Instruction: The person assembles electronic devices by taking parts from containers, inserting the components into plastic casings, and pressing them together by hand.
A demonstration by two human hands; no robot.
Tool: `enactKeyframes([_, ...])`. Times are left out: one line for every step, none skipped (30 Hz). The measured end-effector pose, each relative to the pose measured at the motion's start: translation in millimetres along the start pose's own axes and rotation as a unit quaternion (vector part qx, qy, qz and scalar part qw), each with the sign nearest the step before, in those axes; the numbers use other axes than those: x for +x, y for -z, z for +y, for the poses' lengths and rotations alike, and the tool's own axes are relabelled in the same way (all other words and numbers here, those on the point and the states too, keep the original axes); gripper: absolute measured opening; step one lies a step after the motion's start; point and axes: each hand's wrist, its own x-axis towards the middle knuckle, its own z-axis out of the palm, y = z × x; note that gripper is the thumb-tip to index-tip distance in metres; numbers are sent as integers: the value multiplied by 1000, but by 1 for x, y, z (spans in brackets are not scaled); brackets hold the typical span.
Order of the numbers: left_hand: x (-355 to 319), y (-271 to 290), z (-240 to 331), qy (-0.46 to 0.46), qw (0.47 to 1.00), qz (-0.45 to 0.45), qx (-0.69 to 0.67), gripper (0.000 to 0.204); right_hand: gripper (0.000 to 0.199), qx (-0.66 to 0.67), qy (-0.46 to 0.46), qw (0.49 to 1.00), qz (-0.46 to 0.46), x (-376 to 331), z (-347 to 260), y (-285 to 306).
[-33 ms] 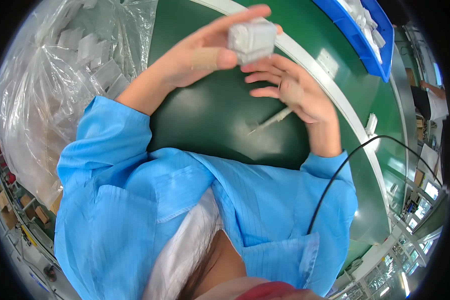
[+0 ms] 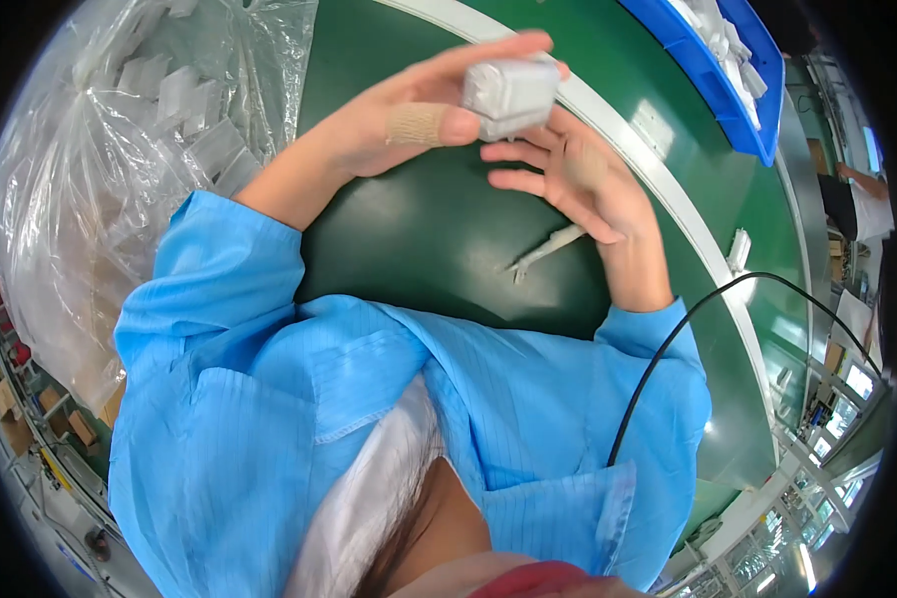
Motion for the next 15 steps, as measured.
enactKeyframes([-1, -1, 0, 32, 998, 12, 47, 84, 40, 62, 17, 998, 6, 7, 3, 0])
enactKeyframes([-2, -1, 0, 66, 993, 23, 93, 94, 40, 62, 14, 998, 5, 11, 4, 7])
enactKeyframes([-4, -1, 1, 65, 993, 28, 91, 94, 36, 33, 25, 998, 37, 13, 3, 14])
enactKeyframes([-4, -1, 4, 41, 993, 15, 105, 82, 33, 4, 36, 997, 70, 14, 3, 17])
enactKeyframes([-5, -1, 5, 18, 993, 2, 119, 71, 28, 3, 67, 994, 87, 11, 3, 16])
enactKeyframes([-5, 0, 3, 20, 993, 6, 115, 71, 28, 4, 63, 994, 89, 12, 2, 12])
enactKeyframes([-5, 1, 0, 46, 983, 59, 169, 70, 29, -89, 81, 985, 128, 12, 1, 7])
enactKeyframes([-5, 2, -3, 73, 966, 111, 222, 69, 30, -181, 98, 965, 165, 13, 1, 6])
enactKeyframes([-4, 0, -11, 47, 950, 156, 266, 55, 36, -191, 118, 962, 157, 14, 3, 8])
enactKeyframes([-6, 0, -10, 50, 951, 159, 262, 55, 36, -189, 113, 962, 159, 15, 3, 5])
enactKeyframes([-6, -1, -6, 56, 922, 153, 350, 48, 37, -274, 178, 932, 158, 16, 3, 1])
enactKeyframes([-5, -1, -4, 59, 887, 144, 435, 40, 39, -358, 242, 888, 156, 18, 2, -1])
enactKeyframes([-6, -2, -6, 61, 888, 144, 432, 40, 37, -396, 263, 868, 145, 18, 0, 2])
enactKeyframes([-6, -4, -9, 44, 886, 154, 435, 36, 37, -396, 260, 868, 146, 16, -1, 4])
enactKeyframes([-7, -5, -11, 27, 882, 163, 441, 31, 35, -442, 256, 849, 131, 14, -3, 5])
